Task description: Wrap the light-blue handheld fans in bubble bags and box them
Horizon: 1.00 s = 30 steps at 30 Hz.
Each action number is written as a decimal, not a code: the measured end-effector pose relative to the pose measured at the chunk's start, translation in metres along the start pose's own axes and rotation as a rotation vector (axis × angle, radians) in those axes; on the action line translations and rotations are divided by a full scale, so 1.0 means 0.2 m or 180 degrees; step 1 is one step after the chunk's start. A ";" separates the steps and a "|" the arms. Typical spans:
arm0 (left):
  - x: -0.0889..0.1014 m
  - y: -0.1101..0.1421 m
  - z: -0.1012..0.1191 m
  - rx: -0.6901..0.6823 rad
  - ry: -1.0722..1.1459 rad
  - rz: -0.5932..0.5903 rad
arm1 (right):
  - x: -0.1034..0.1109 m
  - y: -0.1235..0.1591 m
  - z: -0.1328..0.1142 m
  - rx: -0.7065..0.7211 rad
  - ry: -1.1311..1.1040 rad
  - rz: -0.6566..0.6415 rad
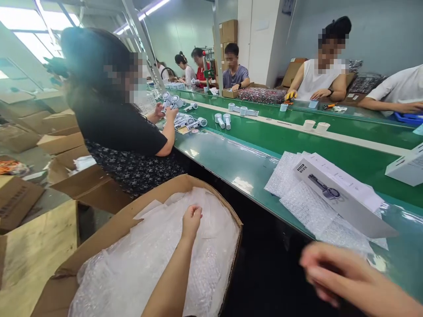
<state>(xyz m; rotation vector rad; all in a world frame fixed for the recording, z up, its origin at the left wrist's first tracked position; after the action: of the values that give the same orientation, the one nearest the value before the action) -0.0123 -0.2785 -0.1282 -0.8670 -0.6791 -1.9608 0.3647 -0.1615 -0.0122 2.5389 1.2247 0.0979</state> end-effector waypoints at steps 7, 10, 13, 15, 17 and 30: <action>0.41 0.50 0.25 -0.0293 0.2593 -0.1165 | -0.56 -0.46 -0.18 0.2189 0.1507 -0.0179; 0.49 0.60 0.31 -0.0624 0.2493 -0.1400 | -0.63 -0.49 -0.30 0.1810 0.1297 -0.1153; 0.50 0.64 0.31 -0.0776 0.2485 -0.0594 | -0.66 -0.50 -0.28 0.0897 0.0213 -0.1121; 0.45 0.66 0.31 -0.0759 0.2179 -0.0249 | -0.68 -0.50 -0.20 0.0593 -0.0633 -0.0807; 0.37 0.70 0.32 -0.0670 0.1978 -0.0483 | -0.69 -0.48 -0.09 0.0461 -0.1138 -0.0749; 0.22 0.81 0.23 -0.0764 0.1845 -0.0036 | -0.51 -0.31 0.09 0.1757 0.1115 0.0646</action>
<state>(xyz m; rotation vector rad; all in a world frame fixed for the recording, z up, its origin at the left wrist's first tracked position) 0.1260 -0.3440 -0.0443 -0.3871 -0.1119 -2.1873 0.2574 -0.2085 -0.0401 3.2340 1.2413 0.2991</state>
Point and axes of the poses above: each hand's wrist, its own y-axis away from the middle knuckle, its own x-axis out of the back of the hand, z = x × y, the point moved 1 cm from there along -y, towards the middle knuckle, and after that the axes turned 14 degrees about -y, right-handed, at the moved point
